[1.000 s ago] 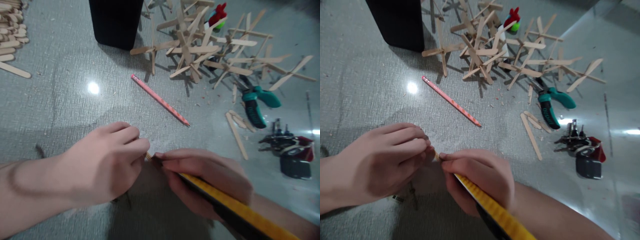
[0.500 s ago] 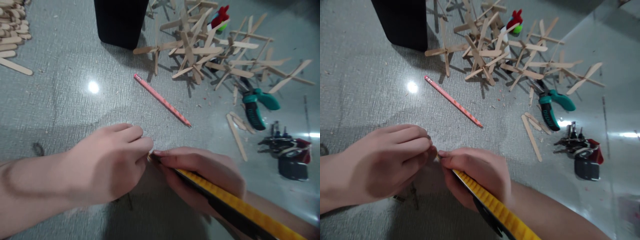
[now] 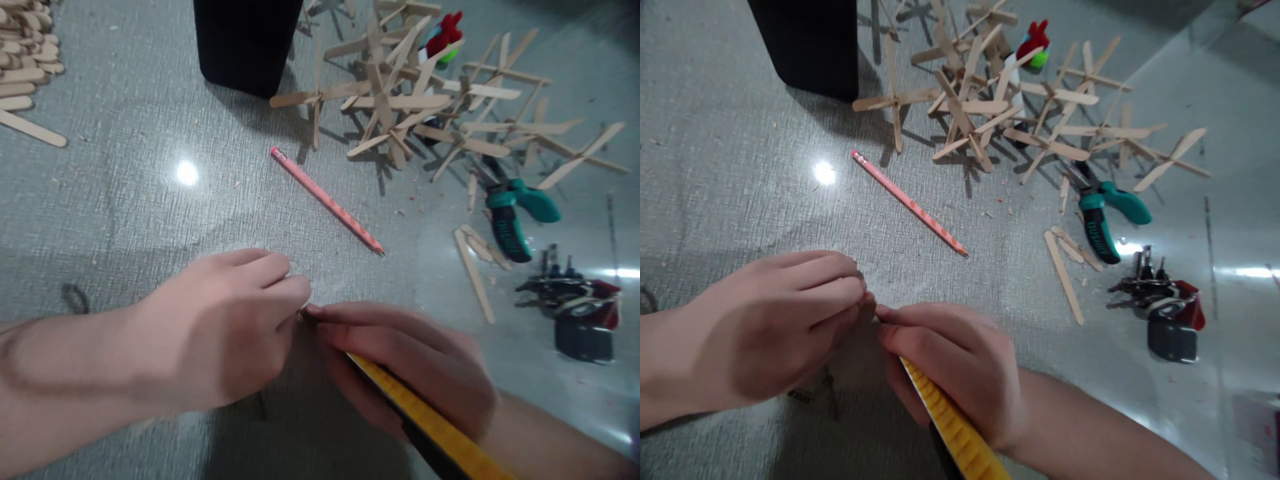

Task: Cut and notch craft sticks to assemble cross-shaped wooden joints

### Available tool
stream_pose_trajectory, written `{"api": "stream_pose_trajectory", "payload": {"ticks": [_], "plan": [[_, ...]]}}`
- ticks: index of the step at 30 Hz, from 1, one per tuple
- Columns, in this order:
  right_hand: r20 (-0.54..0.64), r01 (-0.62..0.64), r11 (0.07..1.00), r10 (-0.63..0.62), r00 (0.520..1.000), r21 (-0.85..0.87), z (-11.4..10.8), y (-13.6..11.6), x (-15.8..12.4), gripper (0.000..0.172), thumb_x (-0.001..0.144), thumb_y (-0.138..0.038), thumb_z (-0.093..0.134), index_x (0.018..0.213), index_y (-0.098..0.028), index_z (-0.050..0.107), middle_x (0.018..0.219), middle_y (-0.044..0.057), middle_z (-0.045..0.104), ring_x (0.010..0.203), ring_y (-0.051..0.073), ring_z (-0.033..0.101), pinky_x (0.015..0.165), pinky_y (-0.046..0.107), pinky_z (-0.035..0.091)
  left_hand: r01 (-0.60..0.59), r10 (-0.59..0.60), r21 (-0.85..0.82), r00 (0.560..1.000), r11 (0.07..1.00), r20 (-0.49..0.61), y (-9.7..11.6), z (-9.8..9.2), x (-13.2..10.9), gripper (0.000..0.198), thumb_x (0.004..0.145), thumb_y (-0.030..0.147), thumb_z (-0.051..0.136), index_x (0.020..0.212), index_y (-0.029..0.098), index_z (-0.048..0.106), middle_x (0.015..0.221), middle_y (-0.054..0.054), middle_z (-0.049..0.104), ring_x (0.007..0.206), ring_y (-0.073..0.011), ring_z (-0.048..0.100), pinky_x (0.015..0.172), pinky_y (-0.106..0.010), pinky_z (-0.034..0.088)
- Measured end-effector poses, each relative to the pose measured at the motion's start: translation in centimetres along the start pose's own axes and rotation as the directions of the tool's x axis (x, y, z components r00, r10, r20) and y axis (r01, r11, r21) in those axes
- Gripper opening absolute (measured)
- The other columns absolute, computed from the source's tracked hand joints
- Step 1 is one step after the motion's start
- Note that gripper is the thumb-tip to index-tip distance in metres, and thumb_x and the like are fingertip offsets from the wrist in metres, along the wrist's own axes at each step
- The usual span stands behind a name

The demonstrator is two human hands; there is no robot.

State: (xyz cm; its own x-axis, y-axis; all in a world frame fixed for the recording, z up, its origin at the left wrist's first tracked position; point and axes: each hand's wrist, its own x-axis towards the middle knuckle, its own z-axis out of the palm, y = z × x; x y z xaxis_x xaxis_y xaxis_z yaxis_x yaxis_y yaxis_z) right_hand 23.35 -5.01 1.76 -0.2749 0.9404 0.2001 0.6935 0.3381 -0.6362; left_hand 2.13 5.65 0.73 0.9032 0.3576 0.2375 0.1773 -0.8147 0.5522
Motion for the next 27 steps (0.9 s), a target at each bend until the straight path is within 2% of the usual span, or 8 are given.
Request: {"api": "stream_pose_trajectory", "payload": {"ticks": [5, 9, 12, 18, 23, 27], "plan": [[0.008, 0.013, 1.0, -0.013, 1.0, 0.002, -0.1, -0.3, 0.1, 0.016, 0.094, -0.014, 0.067, 0.102, -0.027, 0.069, 0.101, 0.002, 0.084, 0.083, 0.019, 0.083, 0.074, 0.024, 0.07, -0.057, 0.053, 0.104, 0.998, 0.993, 0.037, 0.1, -0.2, -0.1, 0.038, 0.1, 0.007, 0.048, 0.066, 0.019, 0.056, 0.077, -0.002, 0.055, 0.074, -0.019, 0.044, 0.066, -0.036, 0.038], [0.019, -0.01, 1.0, 0.01, 1.0, 0.005, -0.3, -0.5, 0.1, 0.018, 0.091, -0.014, 0.069, 0.102, -0.028, 0.069, 0.101, 0.002, 0.084, 0.08, 0.02, 0.083, 0.072, 0.024, 0.071, -0.054, 0.048, 0.081, 0.996, 0.995, 0.081, 0.1, -0.4, -0.4, 0.036, 0.1, 0.006, 0.045, 0.069, 0.019, 0.057, 0.08, -0.003, 0.056, 0.077, -0.0204, 0.045, 0.067, -0.037, 0.04], [0.008, -0.047, 0.999, 0.047, 0.999, 0.003, -0.3, -0.5, -0.2, 0.02, 0.091, -0.013, 0.069, 0.102, -0.03, 0.069, 0.1, 0.001, 0.084, 0.079, 0.019, 0.083, 0.07, 0.025, 0.071, -0.012, 0.011, 0.02, 0.999, 1.0, 0.051, 0.1, -0.3, -0.4, 0.035, 0.099, 0.005, 0.046, 0.069, 0.019, 0.057, 0.079, -0.002, 0.056, 0.075, -0.0185, 0.045, 0.066, -0.035, 0.04], [-0.047, -0.002, 1.0, 0.002, 0.999, 0.013, -0.3, 0.1, 0.0, 0.027, 0.085, -0.01, 0.069, 0.103, -0.031, 0.069, 0.098, 0.001, 0.085, 0.076, 0.02, 0.083, 0.068, 0.025, 0.072, 0.023, -0.023, -0.03, 1.0, 0.999, 0.0, 0.2, -0.1, -0.3, 0.037, 0.099, 0.002, 0.045, 0.068, 0.018, 0.057, 0.078, 0.0, 0.057, 0.075, -0.0169, 0.048, 0.066, -0.035, 0.04], [-0.069, 0.03, 0.999, -0.028, 0.997, 0.031, -0.4, 0.6, 0.6, 0.026, 0.086, -0.008, 0.067, 0.103, -0.029, 0.068, 0.095, 0.001, 0.085, 0.075, 0.02, 0.083, 0.07, 0.023, 0.072, 0.014, -0.015, 0.032, 1.0, 0.999, 0.025, 0.4, -0.3, -0.2, 0.036, 0.099, 0.004, 0.048, 0.067, 0.019, 0.057, 0.078, -0.001, 0.059, 0.073, -0.0171, 0.049, 0.066, -0.034, 0.04], [-0.041, 0.032, 0.997, -0.029, 0.999, 0.074, -0.3, 0.8, 0.9, 0.029, 0.086, -0.005, 0.065, 0.106, -0.028, 0.067, 0.093, 0.003, 0.085, 0.076, 0.021, 0.084, 0.068, 0.024, 0.072, 0.007, -0.007, 0.07, 1.0, 0.997, 0.009, 0.4, -0.2, -0.2, 0.037, 0.098, 0.002, 0.047, 0.066, 0.019, 0.057, 0.076, -0.001, 0.055, 0.072, -0.0172, 0.048, 0.067, -0.033, 0.039]]}}
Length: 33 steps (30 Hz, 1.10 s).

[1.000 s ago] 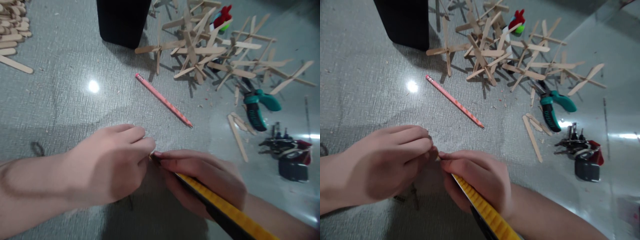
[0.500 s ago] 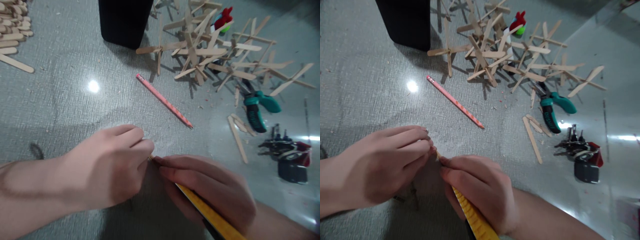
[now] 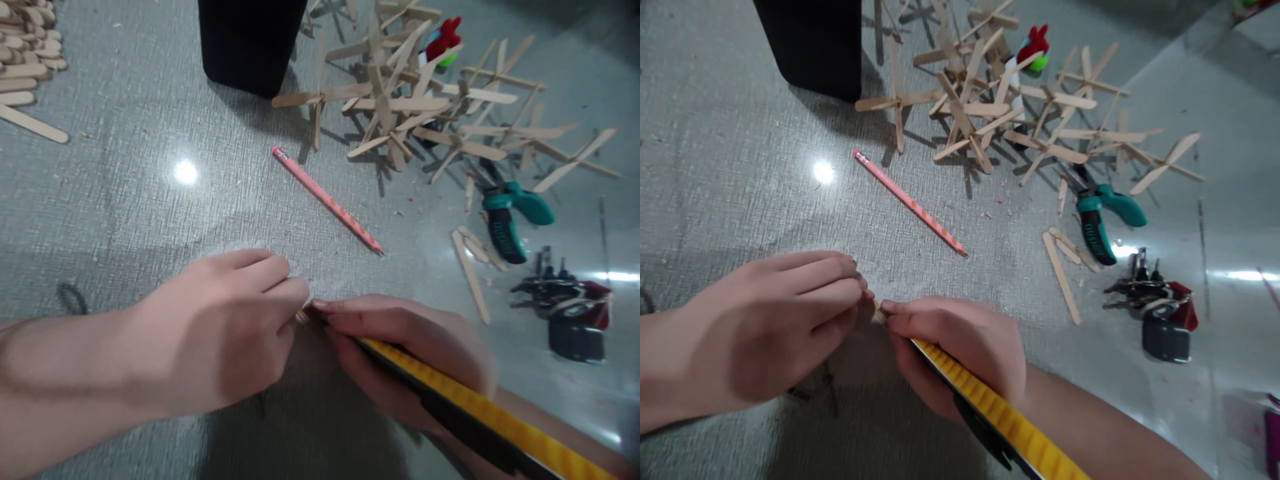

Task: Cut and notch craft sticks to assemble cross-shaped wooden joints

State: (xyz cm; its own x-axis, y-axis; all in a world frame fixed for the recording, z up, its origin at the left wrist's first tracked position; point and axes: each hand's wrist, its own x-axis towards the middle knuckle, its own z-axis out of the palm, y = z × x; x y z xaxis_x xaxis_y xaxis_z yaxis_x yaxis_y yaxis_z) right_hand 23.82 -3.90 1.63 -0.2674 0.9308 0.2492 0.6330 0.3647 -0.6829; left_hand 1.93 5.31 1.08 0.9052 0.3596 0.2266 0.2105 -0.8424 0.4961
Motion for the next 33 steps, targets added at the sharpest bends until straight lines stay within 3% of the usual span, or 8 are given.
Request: {"api": "stream_pose_trajectory", "payload": {"ticks": [5, 15, 31, 33], "plan": [[-0.026, -0.004, 1.0, 0.004, 1.0, 0.01, 0.23, -0.11, -0.1, 0.029, 0.086, -0.004, 0.066, 0.105, -0.026, 0.069, 0.095, 0.005, 0.085, 0.077, 0.021, 0.084, 0.071, 0.026, 0.072, -0.01, 0.01, -0.006, 1.0, 1.0, -0.026, -0.03, 0.23, -0.05, 0.036, 0.098, 0.003, 0.046, 0.068, 0.019, 0.057, 0.076, 0.0, 0.053, 0.072, -0.0169, 0.046, 0.067, -0.033, 0.038], [-0.038, -0.017, 1.0, 0.018, 0.999, 0.009, 0.32, -0.23, -0.23, 0.028, 0.085, -0.005, 0.07, 0.104, -0.025, 0.071, 0.096, 0.004, 0.085, 0.078, 0.019, 0.084, 0.075, 0.022, 0.071, 0.012, -0.011, -0.012, 1.0, 1.0, 0.025, 0.03, -0.07, 0.03, 0.035, 0.097, 0.003, 0.044, 0.069, 0.019, 0.057, 0.075, 0.0, 0.054, 0.07, -0.0165, 0.047, 0.065, -0.032, 0.039], [-0.015, -0.018, 1.0, 0.017, 1.0, -0.021, 0.24, -0.42, 0.0, 0.031, 0.086, -0.005, 0.066, 0.106, -0.029, 0.069, 0.096, 0.003, 0.085, 0.076, 0.021, 0.084, 0.068, 0.027, 0.073, 0.059, -0.059, -0.027, 0.998, 0.998, -0.01, -0.06, 0.57, -0.07, 0.03, 0.1, 0.007, 0.044, 0.076, 0.019, 0.057, 0.076, 0.0, 0.053, 0.07, -0.0171, 0.046, 0.064, -0.034, 0.039], [-0.006, -0.005, 0.999, 0.005, 1.0, -0.034, 0.15, -0.47, -0.01, 0.026, 0.087, -0.008, 0.067, 0.103, -0.028, 0.069, 0.097, 0.003, 0.085, 0.077, 0.021, 0.084, 0.069, 0.025, 0.072, 0.016, -0.016, -0.023, 1.0, 1.0, -0.011, -0.12, 0.59, -0.05, 0.032, 0.098, 0.004, 0.044, 0.072, 0.019, 0.056, 0.075, 0.0, 0.052, 0.07, -0.0175, 0.045, 0.064, -0.035, 0.039]]}}
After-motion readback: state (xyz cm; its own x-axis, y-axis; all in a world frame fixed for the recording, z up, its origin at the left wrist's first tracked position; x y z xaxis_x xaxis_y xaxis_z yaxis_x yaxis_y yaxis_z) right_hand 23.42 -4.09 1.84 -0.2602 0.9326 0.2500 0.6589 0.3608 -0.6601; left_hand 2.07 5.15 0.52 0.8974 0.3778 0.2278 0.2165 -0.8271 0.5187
